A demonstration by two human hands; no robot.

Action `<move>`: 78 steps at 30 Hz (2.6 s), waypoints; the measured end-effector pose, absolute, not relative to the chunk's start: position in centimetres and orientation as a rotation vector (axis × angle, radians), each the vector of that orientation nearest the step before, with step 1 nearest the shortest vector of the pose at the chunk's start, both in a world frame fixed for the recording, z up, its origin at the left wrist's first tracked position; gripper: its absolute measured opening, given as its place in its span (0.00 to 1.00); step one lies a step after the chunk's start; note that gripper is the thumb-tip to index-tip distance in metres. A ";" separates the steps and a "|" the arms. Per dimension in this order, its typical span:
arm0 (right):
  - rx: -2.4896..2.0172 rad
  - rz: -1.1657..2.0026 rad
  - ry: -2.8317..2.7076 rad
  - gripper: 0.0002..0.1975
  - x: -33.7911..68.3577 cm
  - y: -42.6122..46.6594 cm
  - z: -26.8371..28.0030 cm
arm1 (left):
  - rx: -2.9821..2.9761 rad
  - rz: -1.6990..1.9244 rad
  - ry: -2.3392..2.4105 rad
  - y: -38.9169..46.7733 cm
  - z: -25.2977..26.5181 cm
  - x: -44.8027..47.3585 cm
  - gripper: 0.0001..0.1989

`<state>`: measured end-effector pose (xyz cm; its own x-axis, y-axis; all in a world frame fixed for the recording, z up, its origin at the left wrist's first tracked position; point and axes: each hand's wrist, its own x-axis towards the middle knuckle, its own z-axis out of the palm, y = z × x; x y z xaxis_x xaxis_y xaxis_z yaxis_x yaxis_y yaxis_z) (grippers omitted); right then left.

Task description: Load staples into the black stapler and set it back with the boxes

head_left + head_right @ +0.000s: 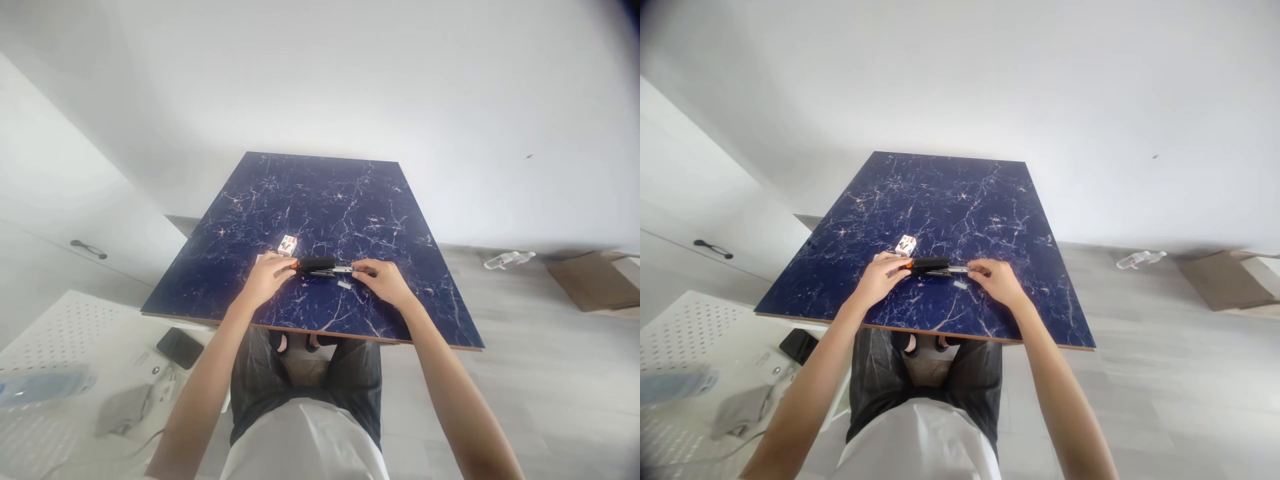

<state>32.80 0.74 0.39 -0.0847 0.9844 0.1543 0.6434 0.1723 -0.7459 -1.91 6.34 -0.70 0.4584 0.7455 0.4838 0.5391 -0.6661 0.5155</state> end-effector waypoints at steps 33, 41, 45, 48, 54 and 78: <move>-1.560 0.428 -1.836 0.09 28.0 -6.2 1.0 | 2.453 1.004 1.190 5.8 -0.5 -2.0 0.13; -1.624 0.581 -1.917 0.08 29.5 -6.5 1.3 | 2.480 1.061 1.188 5.3 0.3 -1.7 0.13; -1.559 0.573 -2.068 0.11 29.6 -5.6 1.7 | 2.482 1.149 1.220 4.5 0.7 -1.1 0.13; -1.484 0.511 -2.221 0.09 29.6 -4.9 2.0 | 2.500 1.118 1.188 4.3 0.7 -0.9 0.13; -1.536 0.373 -2.394 0.07 30.6 -3.1 2.7 | 2.442 1.172 1.195 4.4 1.0 -1.1 0.11; -1.371 0.340 -2.512 0.04 29.8 4.4 5.2 | 2.415 1.156 1.189 4.4 0.8 -1.2 0.11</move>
